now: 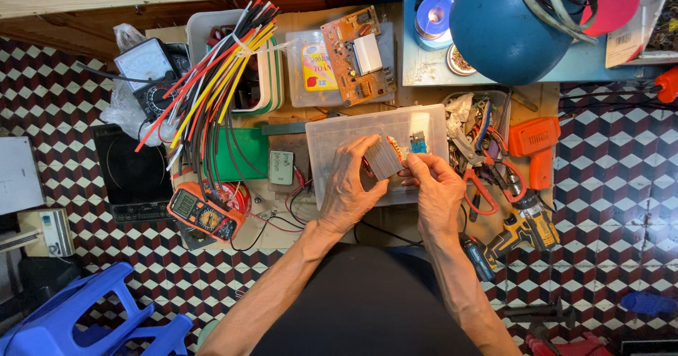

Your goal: The person works at a cluttered electronics repair bench, using pliers and a screwdriver to pry open and disassemble a small transformer-like electronic component, then uses a cordless drill and hands to rework and reassemble the part, handling wires and small components throughout.

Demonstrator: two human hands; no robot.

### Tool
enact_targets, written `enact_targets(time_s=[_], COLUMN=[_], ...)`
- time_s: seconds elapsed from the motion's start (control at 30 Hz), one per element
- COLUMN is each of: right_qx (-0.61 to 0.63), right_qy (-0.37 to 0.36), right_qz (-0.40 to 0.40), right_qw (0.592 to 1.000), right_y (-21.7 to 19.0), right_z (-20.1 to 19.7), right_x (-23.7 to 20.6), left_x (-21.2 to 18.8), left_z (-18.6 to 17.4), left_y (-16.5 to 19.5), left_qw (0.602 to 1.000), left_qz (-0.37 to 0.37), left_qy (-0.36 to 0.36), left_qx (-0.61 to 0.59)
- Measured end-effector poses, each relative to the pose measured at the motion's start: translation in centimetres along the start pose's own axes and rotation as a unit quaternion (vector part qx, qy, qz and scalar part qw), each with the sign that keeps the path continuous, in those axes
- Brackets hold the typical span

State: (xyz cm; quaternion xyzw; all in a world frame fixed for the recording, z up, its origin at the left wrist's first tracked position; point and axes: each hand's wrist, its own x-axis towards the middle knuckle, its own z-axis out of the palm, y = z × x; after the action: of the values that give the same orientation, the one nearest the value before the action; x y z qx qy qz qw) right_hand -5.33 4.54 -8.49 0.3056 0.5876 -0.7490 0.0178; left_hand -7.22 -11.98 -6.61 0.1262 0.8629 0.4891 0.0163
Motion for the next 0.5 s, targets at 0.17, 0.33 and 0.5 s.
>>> enact_targets(time_s=[0.17, 0.33, 0.5], right_qx=[-0.019, -0.037, -0.060], right_qy=[-0.001, -0.013, 0.004], right_qz=[-0.014, -0.028, -0.021], right_qw=[1.000, 0.999, 0.998], right_y=[-0.3, -0.7, -1.1], right_z=[0.1, 0.2, 0.2], right_x=[0.0, -0.4, -0.9], left_x=[0.0, 0.1, 0.1], left_z=[0.1, 0.0, 0.0], left_y=[0.0, 0.0, 0.0], left_qw=[1.000, 1.000, 1.000], left_qz=[0.000, -0.003, -0.002], left_qy=[-0.003, 0.002, 0.003], left_qx=[0.000, 0.004, 0.009])
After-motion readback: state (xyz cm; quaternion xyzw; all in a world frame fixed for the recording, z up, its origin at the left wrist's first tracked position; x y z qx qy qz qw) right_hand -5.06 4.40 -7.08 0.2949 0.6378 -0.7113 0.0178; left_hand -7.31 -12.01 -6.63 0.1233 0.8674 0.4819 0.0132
